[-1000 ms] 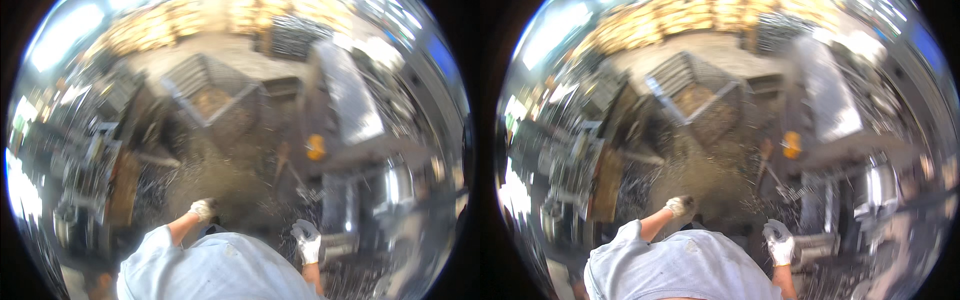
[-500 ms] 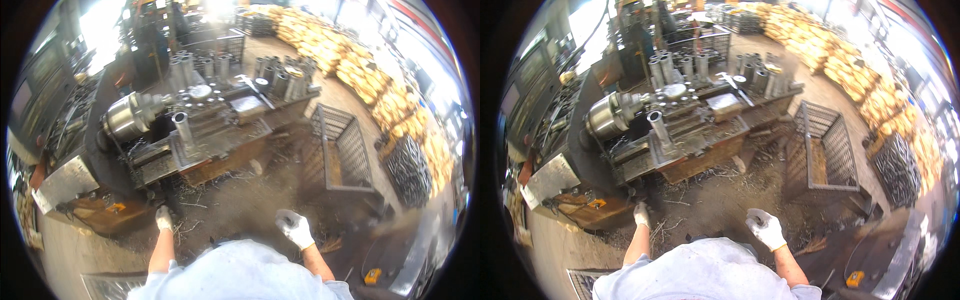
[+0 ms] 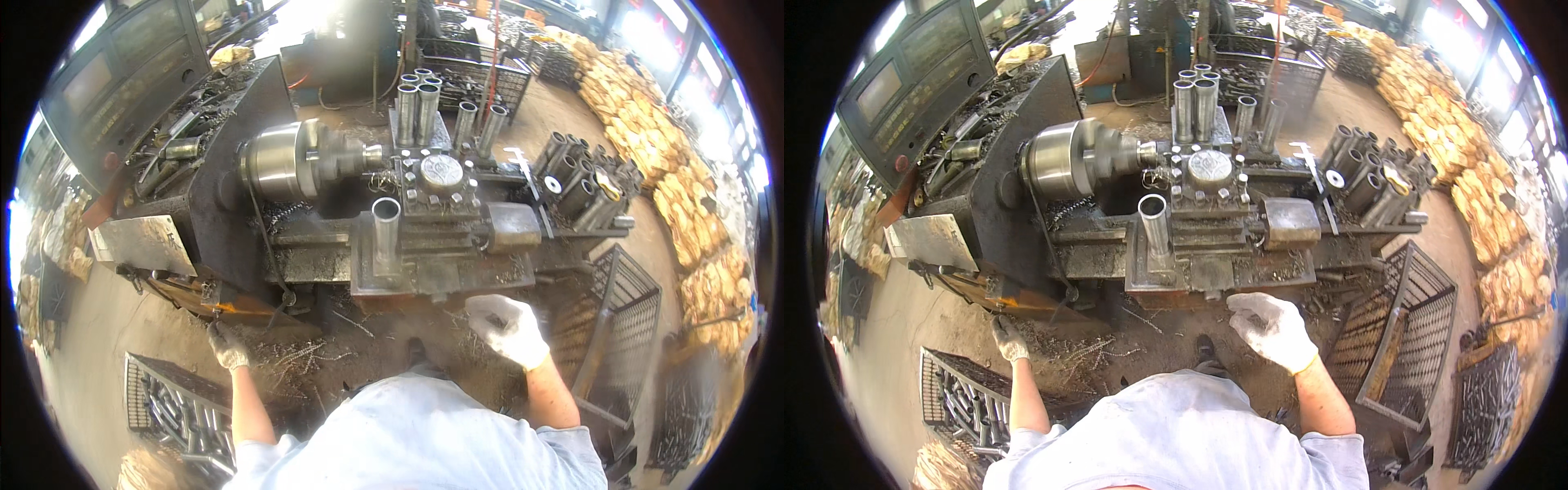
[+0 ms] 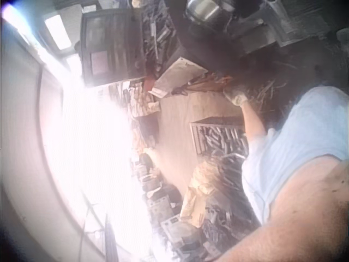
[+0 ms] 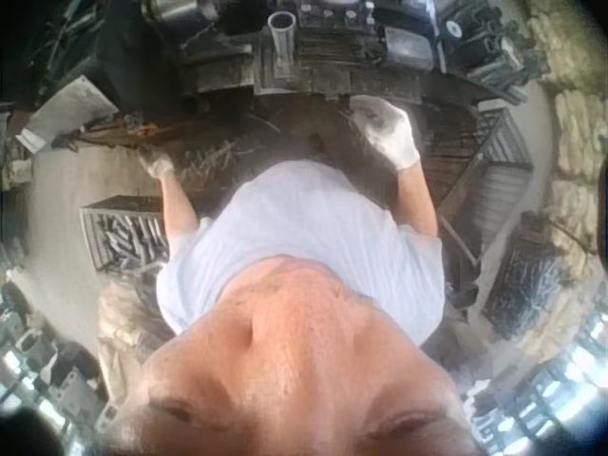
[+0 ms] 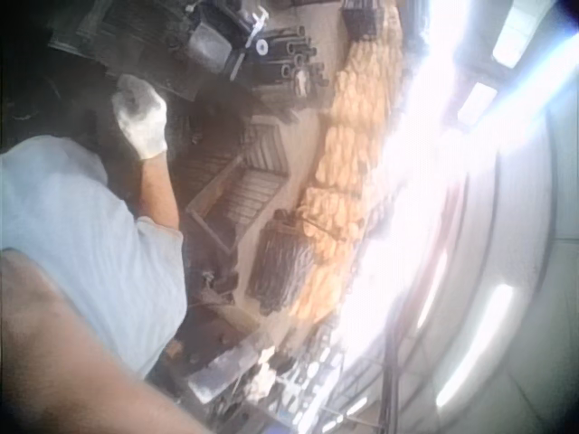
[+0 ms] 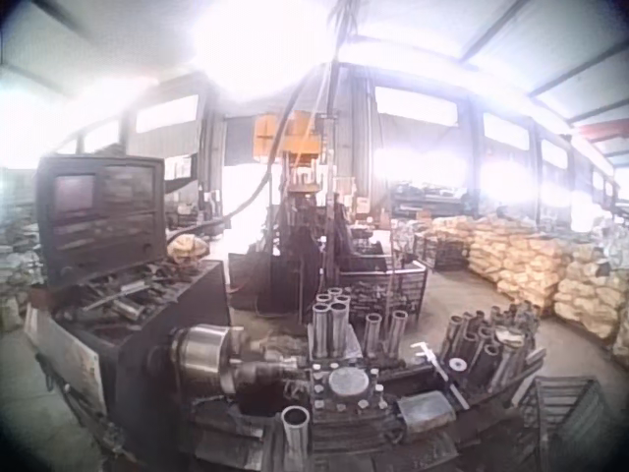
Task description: The person repeatedly loads cylindrical metal parts into a CNC lathe chuck, secures them, and removes finished parts. The person also operates the machine's control panel to start and stop the machining cycle.
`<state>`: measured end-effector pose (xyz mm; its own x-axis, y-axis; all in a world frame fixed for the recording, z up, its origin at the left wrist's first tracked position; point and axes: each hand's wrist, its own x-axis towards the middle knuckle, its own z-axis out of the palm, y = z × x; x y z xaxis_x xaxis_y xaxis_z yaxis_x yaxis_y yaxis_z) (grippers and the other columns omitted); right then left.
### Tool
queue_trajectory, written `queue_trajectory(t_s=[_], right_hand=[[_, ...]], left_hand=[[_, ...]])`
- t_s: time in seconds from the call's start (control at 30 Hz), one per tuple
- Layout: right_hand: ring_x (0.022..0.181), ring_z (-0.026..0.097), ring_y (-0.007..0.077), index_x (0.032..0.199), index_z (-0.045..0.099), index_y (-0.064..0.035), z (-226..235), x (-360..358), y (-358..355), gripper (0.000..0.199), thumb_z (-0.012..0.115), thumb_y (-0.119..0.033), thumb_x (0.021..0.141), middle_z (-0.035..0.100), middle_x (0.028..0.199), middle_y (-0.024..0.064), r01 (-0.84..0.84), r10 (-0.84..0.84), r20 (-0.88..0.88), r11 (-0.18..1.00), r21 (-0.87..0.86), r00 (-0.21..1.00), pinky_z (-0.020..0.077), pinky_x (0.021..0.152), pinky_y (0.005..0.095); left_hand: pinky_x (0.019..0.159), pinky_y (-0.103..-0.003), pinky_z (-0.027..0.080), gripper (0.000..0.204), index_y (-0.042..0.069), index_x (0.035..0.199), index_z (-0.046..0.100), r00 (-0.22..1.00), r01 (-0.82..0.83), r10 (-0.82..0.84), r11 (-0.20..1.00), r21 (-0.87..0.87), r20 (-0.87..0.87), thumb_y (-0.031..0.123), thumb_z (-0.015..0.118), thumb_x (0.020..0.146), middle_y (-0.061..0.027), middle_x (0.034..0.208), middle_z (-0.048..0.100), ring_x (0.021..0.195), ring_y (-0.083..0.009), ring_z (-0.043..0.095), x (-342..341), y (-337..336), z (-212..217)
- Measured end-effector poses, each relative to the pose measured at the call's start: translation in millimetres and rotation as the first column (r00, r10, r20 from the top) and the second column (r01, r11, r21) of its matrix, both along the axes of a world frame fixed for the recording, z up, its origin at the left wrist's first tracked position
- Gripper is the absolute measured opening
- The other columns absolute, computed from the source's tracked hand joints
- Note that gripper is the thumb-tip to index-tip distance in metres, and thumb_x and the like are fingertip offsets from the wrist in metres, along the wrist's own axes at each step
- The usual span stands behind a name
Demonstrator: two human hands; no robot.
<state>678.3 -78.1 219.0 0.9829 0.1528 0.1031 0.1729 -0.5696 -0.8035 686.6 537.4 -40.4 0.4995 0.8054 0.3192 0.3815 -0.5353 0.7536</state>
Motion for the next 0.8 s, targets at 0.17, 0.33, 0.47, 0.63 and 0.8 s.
queue_trajectory(t_s=[0.17,0.33,0.47,0.63,0.8], right_hand=[[0.100,0.078,0.0322,0.114,0.078,-0.0007,39.6,106.5,-33.7,0.028,0.081,-0.008,0.087,0.079,0.110,0.0174,-0.229,0.237,0.238,0.972,-0.062,0.942,0.0624,0.090,0.0382],[0.103,0.077,0.0352,0.117,0.078,-0.0047,62.8,223.2,-19.3,0.032,0.081,-0.014,0.086,0.077,0.116,0.0181,-0.430,0.482,0.408,0.876,-0.217,0.775,0.0625,0.090,0.0418],[0.101,0.076,0.0382,0.119,0.079,-0.0076,74.3,309.5,42.3,0.037,0.077,-0.028,0.088,0.077,0.116,0.0188,-0.467,0.629,0.306,0.755,-0.460,0.715,0.0615,0.088,0.0461],[0.091,0.077,0.0358,0.111,0.082,-0.0109,46.0,410.8,128.8,0.041,0.081,-0.033,0.077,0.080,0.099,0.0193,-0.656,0.590,-0.418,0.271,-0.704,0.691,0.0607,0.079,0.0445],[0.090,0.076,0.0223,0.103,0.080,-0.0005,3.0,452.9,143.3,0.035,0.085,-0.018,0.073,0.082,0.103,0.0096,-0.823,0.593,-0.575,0.348,-0.448,0.564,0.0603,0.079,0.0409]], left_hand=[[0.104,-0.048,0.052,0.051,0.005,0.142,0.064,0.978,-0.130,0.136,0.990,0.049,-0.158,0.045,0.053,0.112,-0.0248,0.136,0.069,0.122,-0.0436,0.067,19.1,-10.2,3.1],[0.103,-0.050,0.051,0.054,0.005,0.143,0.063,0.962,-0.253,0.250,0.968,-0.011,-0.112,0.047,0.051,0.112,-0.0239,0.135,0.070,0.120,-0.0430,0.068,24.1,-5.4,-7.1],[0.088,-0.048,0.056,0.047,0.004,0.134,0.066,0.984,-0.171,0.176,0.930,-0.326,-0.014,0.043,0.055,0.111,-0.0194,0.117,0.073,0.100,-0.0354,0.071,25.2,27.2,-12.6],[0.069,-0.039,0.056,0.043,0.011,0.115,0.066,0.864,0.041,0.436,0.437,-0.898,0.252,0.053,0.058,0.109,-0.0056,0.090,0.065,0.073,-0.0211,0.062,37.0,-22.4,23.2],[0.108,-0.045,0.054,0.047,-0.002,0.135,0.064,0.909,0.415,-0.395,0.884,0.215,-0.133,0.015,0.079,0.094,-0.0247,0.127,0.071,0.122,-0.0414,0.067,103.6,-177.8,49.2]])
